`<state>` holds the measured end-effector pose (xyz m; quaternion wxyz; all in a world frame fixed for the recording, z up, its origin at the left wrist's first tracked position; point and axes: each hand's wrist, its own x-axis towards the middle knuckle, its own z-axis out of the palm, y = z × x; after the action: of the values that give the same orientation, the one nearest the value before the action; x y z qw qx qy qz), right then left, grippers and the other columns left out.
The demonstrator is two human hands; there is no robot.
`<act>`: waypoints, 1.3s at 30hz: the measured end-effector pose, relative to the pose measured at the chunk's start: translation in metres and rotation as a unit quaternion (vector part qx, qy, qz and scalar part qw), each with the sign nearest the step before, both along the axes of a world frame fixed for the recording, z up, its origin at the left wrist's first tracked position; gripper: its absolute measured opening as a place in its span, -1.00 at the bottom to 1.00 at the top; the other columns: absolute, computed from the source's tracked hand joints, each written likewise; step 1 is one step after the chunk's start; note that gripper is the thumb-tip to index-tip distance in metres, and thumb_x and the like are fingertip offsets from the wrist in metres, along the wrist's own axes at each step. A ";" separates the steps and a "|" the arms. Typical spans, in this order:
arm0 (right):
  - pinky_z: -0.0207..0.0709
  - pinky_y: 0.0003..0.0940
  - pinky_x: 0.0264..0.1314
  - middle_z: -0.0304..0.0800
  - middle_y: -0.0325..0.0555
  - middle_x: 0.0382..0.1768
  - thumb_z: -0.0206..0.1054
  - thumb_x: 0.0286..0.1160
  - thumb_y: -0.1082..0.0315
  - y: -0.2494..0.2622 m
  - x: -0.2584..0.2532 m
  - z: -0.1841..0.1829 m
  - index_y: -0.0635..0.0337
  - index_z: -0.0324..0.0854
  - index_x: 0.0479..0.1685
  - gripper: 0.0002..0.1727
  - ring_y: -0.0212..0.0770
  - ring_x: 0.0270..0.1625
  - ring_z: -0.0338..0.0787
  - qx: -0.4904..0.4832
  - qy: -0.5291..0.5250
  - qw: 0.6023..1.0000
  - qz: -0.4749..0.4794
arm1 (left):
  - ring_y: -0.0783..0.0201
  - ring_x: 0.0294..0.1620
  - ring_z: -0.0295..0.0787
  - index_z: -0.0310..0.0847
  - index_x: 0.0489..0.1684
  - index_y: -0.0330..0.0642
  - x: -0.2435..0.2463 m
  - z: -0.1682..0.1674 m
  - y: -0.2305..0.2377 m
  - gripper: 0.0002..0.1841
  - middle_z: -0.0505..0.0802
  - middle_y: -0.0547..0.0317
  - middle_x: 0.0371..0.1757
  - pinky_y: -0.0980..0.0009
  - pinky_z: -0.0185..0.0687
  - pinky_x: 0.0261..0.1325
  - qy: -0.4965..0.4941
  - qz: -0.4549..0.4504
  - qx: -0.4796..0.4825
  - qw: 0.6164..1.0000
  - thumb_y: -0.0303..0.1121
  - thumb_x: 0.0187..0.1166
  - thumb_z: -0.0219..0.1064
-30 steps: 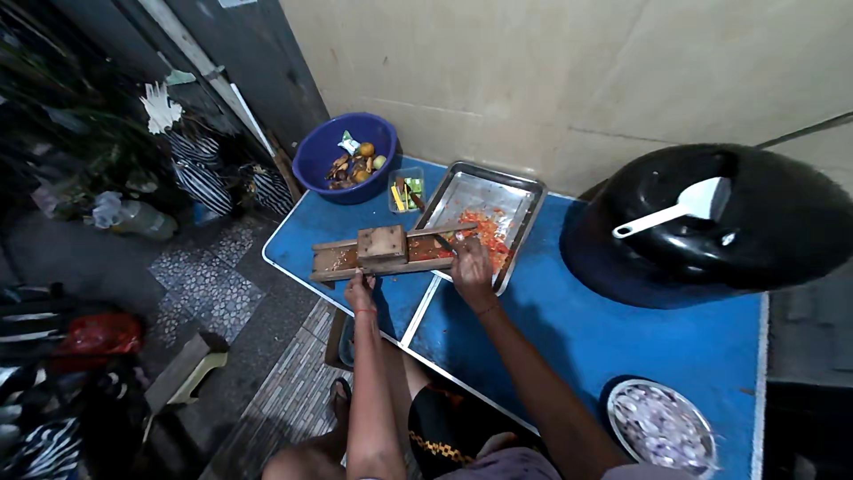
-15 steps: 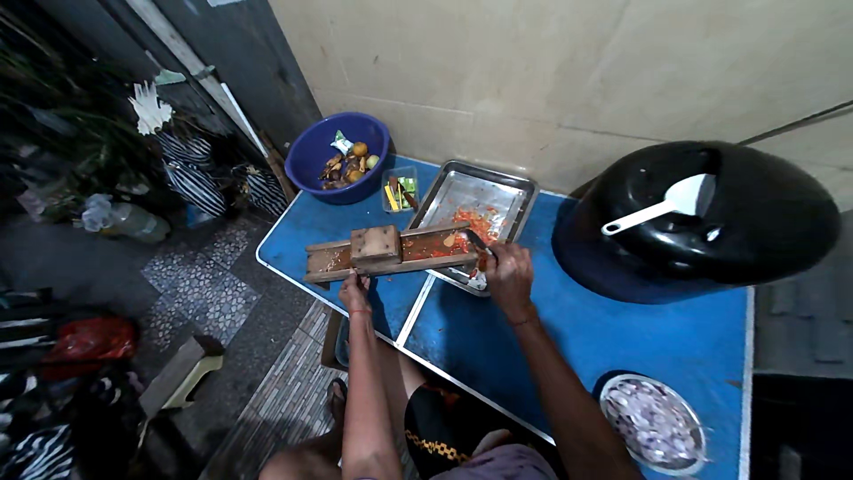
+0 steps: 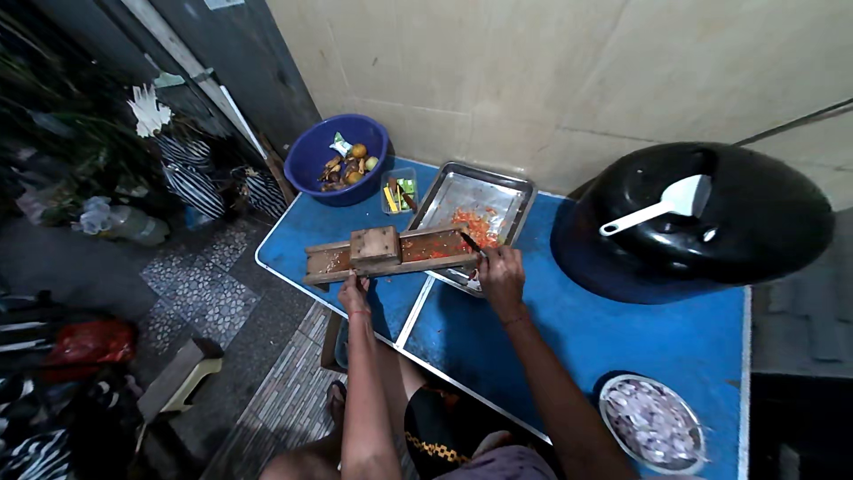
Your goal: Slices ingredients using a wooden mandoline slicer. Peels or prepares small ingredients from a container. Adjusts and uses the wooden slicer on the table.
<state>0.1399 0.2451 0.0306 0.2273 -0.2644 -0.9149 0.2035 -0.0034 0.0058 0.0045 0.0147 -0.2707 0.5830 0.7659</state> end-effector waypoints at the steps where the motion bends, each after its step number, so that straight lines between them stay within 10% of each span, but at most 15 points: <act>1: 0.58 0.26 0.32 0.76 0.46 0.12 0.25 0.59 0.48 0.003 0.002 0.000 0.43 0.77 0.13 -0.71 0.50 0.28 0.70 0.000 0.005 1.000 -0.004 | 0.26 -0.39 0.67 0.51 0.10 -0.55 0.000 0.000 0.000 -0.70 0.70 -0.09 -0.26 0.40 0.71 -0.20 -0.001 0.000 -0.001 1.000 -0.36 0.81 0.15; 28: 0.68 0.22 0.02 0.80 0.40 -0.16 0.35 0.37 0.59 0.005 0.014 -0.013 0.40 0.82 0.01 -0.74 0.43 -0.03 0.80 0.102 0.082 0.990 0.043 | 0.26 -0.43 0.68 0.49 0.08 -0.53 0.001 0.002 0.000 -0.71 0.69 -0.08 -0.29 0.39 0.73 -0.24 0.001 0.011 0.004 1.000 -0.35 0.80 0.18; 39: 0.64 0.31 0.13 0.78 0.46 0.00 0.31 0.42 0.55 0.029 0.008 -0.031 0.42 0.79 0.08 -0.70 0.50 0.13 0.76 0.076 0.068 0.994 0.039 | 0.27 -0.43 0.68 0.50 0.05 -0.52 0.000 -0.001 0.000 -0.72 0.69 -0.06 -0.31 0.40 0.73 -0.23 0.003 0.006 0.003 1.000 -0.35 0.80 0.17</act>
<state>0.1481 0.2740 -0.0003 0.2999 -0.1957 -0.9199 0.1599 -0.0037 0.0057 0.0038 0.0097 -0.2719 0.5788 0.7687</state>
